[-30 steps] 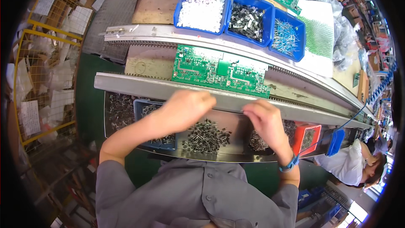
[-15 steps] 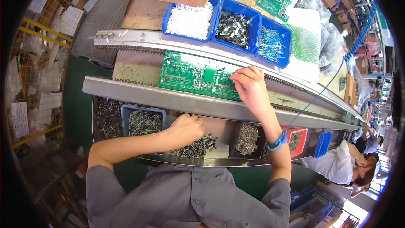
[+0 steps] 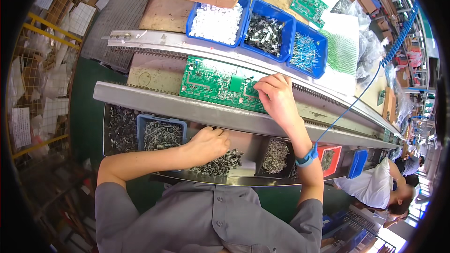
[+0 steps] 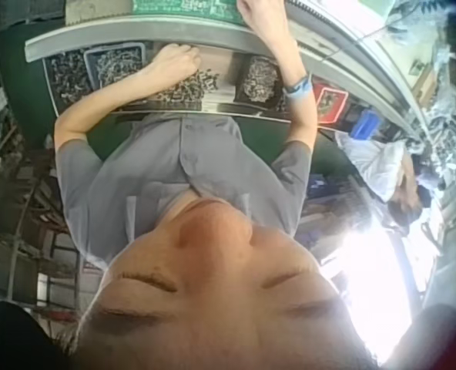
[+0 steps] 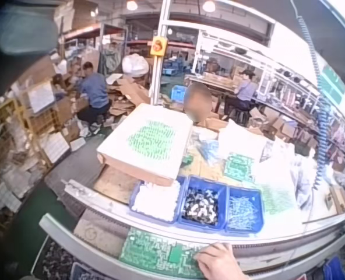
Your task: The person assembles circuit boards on an assembly line by picking electronic components from bins and inserting them into the boards by hand, moving the boards along the conveyor track, and rearranging the component bins.
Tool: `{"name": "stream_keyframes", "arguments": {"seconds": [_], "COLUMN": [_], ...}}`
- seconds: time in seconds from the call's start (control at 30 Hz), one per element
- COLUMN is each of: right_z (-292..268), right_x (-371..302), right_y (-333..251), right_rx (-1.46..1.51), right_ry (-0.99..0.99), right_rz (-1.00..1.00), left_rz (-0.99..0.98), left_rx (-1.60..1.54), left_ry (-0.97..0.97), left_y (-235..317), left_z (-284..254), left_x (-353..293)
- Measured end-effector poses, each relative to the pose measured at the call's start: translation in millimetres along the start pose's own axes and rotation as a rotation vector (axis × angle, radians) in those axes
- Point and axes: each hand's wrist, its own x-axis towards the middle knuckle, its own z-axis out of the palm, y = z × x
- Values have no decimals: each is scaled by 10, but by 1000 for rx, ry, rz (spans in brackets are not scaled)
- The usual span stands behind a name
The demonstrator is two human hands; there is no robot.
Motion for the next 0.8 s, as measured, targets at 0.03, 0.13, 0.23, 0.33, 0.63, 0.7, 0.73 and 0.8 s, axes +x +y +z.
{"name": "stream_keyframes", "arguments": {"seconds": [0.03, 0.13, 0.23, 0.33, 0.63, 0.7, 0.73, 0.8], "right_z": [7, 22, 48, 39, -11, -131, -169, -196], "right_x": [-1, -6, -17, -18, -7, 16, -18, -154], "right_y": [2, 14, 8, -16, -63, -205, -281, -423], "right_rx": [2, 5, -1, -31, -57, -33, 62, 215], "right_ry": [-10, -25, -22, -2, -5, -12, -60, -182], "right_rz": [8, 13, 12, 27, 80, 72, 79, 27], "left_rz": [-2, -8, -11, -11, -66, -101, -117, -167], "left_rx": [-4, -14, -47, -124, -343, -460, -485, -590], "left_ry": [-14, -49, -60, -65, -64, 4, 36, 137], "left_y": [4, 14, 27, 34, 10, -59, -113, -231], "left_z": [-11, -39, -56, -87, -256, -341, -401, -588], "left_x": [-3, -9, -17, -33, -94, -127, -146, -123]}}
